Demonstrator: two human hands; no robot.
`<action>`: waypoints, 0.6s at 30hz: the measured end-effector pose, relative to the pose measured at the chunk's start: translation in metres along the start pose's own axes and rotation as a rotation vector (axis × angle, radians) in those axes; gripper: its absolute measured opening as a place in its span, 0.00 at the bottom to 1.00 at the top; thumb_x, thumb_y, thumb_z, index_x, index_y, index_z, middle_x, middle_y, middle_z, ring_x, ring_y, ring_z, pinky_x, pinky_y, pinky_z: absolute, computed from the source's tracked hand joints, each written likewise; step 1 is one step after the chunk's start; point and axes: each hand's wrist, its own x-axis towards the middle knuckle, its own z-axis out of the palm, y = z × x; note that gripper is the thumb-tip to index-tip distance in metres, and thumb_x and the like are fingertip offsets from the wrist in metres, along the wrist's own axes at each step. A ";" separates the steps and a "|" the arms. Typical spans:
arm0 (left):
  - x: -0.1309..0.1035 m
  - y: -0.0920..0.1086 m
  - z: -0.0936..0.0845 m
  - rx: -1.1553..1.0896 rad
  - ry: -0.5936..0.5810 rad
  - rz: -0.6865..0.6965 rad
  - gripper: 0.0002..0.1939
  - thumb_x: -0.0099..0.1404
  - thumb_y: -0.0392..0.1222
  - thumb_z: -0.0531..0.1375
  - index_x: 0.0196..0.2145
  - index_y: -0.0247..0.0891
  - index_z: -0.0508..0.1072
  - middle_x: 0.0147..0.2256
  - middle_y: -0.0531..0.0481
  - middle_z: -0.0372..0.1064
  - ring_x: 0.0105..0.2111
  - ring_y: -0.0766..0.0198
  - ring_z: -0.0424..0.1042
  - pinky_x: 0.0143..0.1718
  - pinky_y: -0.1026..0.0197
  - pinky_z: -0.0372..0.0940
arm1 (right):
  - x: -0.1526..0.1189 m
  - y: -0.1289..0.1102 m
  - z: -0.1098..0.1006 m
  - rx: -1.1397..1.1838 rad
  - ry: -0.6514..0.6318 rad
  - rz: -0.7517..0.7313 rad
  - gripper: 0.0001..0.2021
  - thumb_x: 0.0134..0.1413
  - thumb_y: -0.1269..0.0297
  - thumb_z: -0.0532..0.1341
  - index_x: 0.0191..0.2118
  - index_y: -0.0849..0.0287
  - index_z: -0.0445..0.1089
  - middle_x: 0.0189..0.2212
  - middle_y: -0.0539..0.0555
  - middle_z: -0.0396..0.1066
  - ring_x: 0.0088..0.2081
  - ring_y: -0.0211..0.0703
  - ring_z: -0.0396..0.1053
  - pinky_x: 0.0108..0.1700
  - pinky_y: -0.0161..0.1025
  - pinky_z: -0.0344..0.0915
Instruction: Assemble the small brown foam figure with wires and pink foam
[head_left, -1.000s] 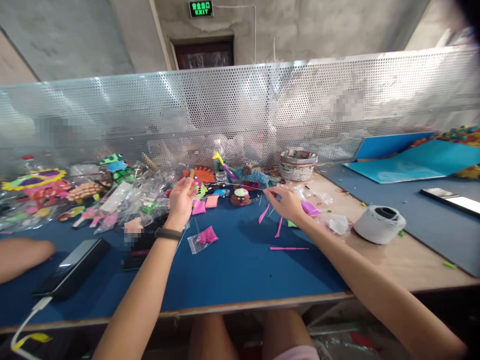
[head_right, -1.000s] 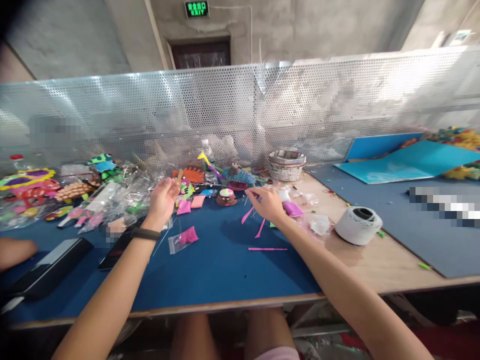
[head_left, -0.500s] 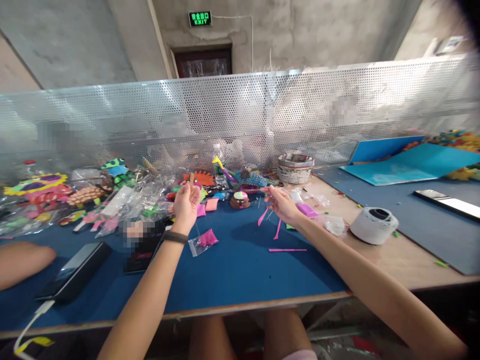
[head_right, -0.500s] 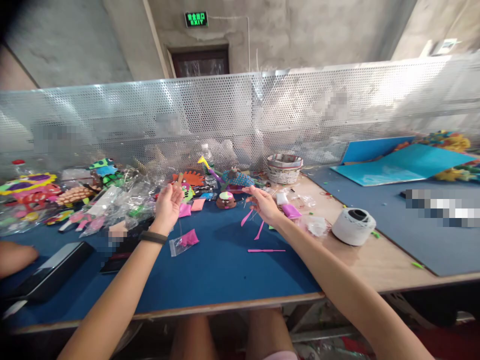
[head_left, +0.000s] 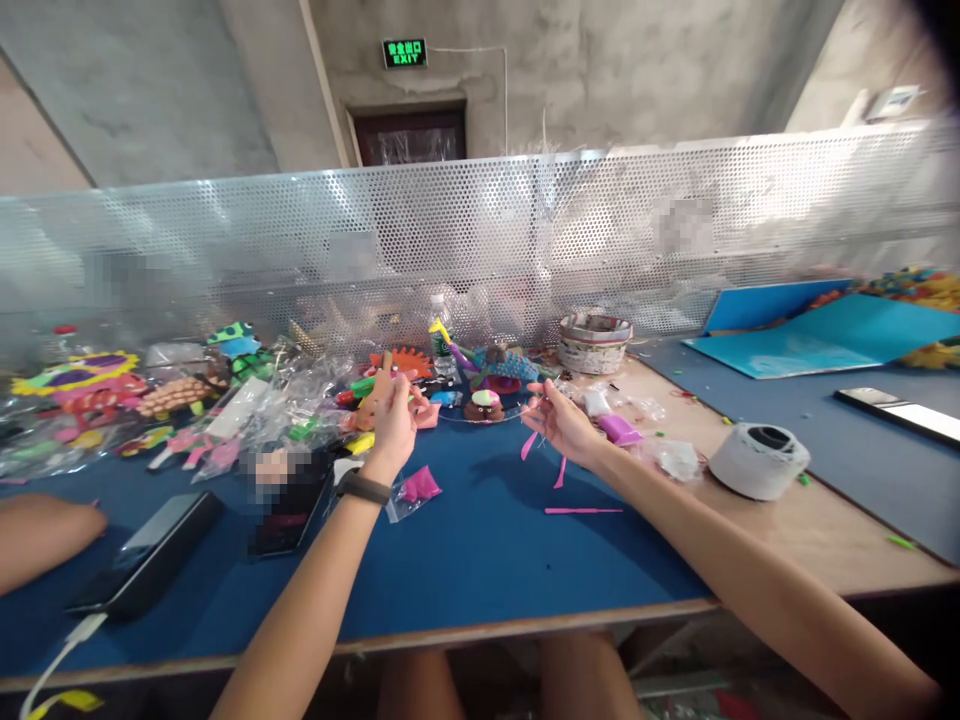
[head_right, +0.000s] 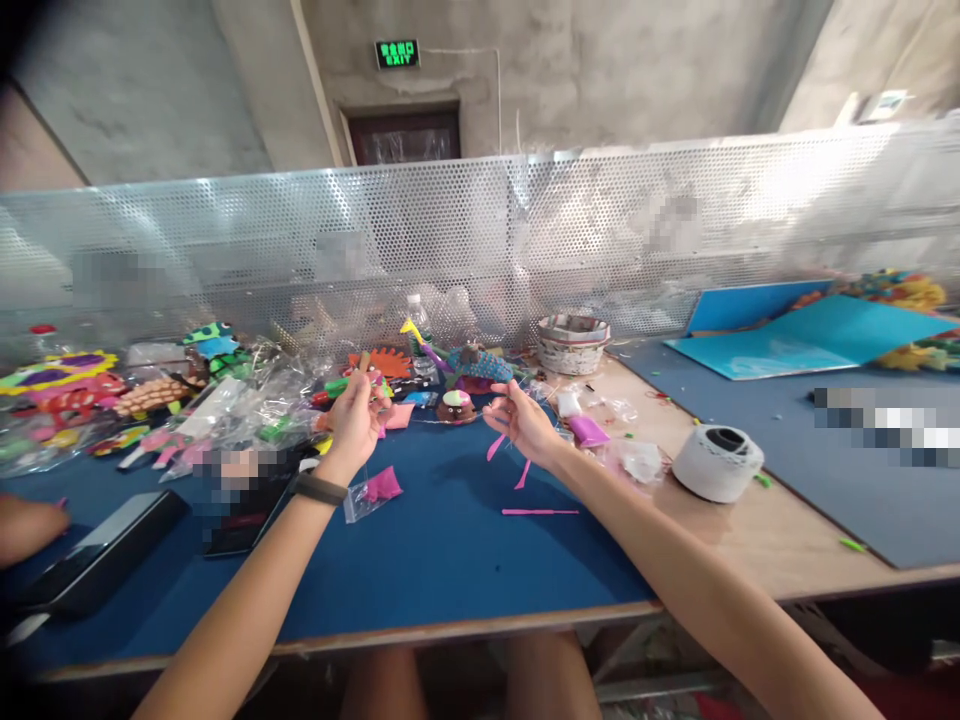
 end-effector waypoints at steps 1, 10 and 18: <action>-0.002 -0.002 0.002 0.038 -0.015 0.006 0.20 0.61 0.55 0.67 0.44 0.38 0.74 0.25 0.58 0.65 0.22 0.73 0.68 0.28 0.69 0.71 | -0.001 0.001 0.001 -0.020 -0.001 0.002 0.12 0.66 0.53 0.60 0.44 0.56 0.73 0.27 0.47 0.72 0.32 0.37 0.76 0.40 0.37 0.77; -0.020 -0.018 0.016 0.165 -0.141 -0.066 0.26 0.58 0.59 0.67 0.46 0.37 0.75 0.24 0.58 0.62 0.20 0.74 0.64 0.22 0.69 0.70 | -0.006 -0.001 0.010 -0.053 0.059 0.002 0.17 0.63 0.50 0.61 0.49 0.57 0.73 0.17 0.42 0.55 0.18 0.30 0.56 0.28 0.28 0.71; -0.035 -0.018 0.027 0.220 -0.277 -0.117 0.27 0.58 0.57 0.68 0.48 0.36 0.77 0.23 0.58 0.62 0.16 0.74 0.61 0.18 0.67 0.65 | -0.016 0.003 0.023 -0.300 0.127 0.007 0.24 0.56 0.39 0.61 0.37 0.59 0.72 0.15 0.42 0.48 0.15 0.32 0.47 0.14 0.31 0.51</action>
